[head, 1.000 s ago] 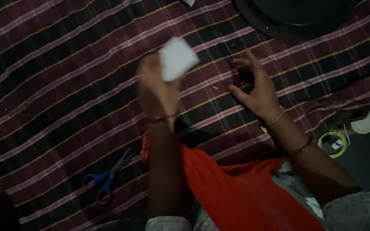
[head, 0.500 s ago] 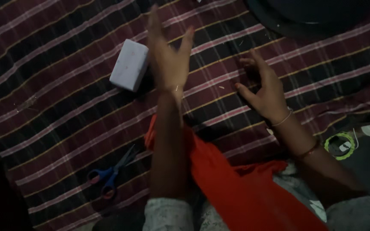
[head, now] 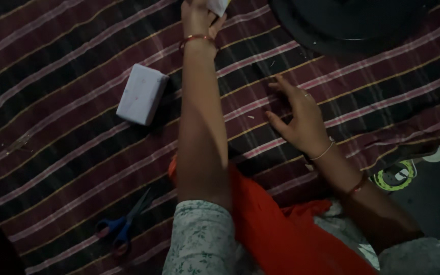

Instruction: The person wraps a small rectangular box with patterned paper, folds the edges, and secures them with yellow tape. They then handle a larger wrapped box and apply additional tape to its edges.

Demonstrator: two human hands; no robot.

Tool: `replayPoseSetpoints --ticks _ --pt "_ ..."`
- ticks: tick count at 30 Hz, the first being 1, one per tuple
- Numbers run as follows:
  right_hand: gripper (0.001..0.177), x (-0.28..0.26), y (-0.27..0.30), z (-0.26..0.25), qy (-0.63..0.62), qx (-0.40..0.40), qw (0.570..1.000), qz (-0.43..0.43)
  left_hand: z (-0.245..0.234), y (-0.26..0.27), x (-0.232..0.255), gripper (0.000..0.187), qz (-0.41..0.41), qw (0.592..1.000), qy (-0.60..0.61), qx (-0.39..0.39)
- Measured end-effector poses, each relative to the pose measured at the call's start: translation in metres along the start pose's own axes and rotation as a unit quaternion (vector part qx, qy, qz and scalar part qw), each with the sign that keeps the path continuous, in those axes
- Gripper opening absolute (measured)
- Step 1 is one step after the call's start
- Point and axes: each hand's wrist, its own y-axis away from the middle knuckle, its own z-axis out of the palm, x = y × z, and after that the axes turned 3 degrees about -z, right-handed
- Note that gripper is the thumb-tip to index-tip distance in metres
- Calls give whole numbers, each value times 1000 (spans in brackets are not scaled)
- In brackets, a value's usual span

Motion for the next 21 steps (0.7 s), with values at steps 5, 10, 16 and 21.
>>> replayPoseSetpoints --ticks 5,10,16,21 --pt "81 5 -1 2 -1 -6 1000 -11 25 -11 -2 94 -25 990 -7 140" --pt "82 8 2 3 6 0 1000 -22 27 3 3 107 -21 991 36 124" --pt "81 6 2 1 -16 -6 1000 -2 34 12 9 109 -12 988 48 146" --pt "82 6 2 2 -6 -1 1000 1 35 35 11 104 7 988 27 151"
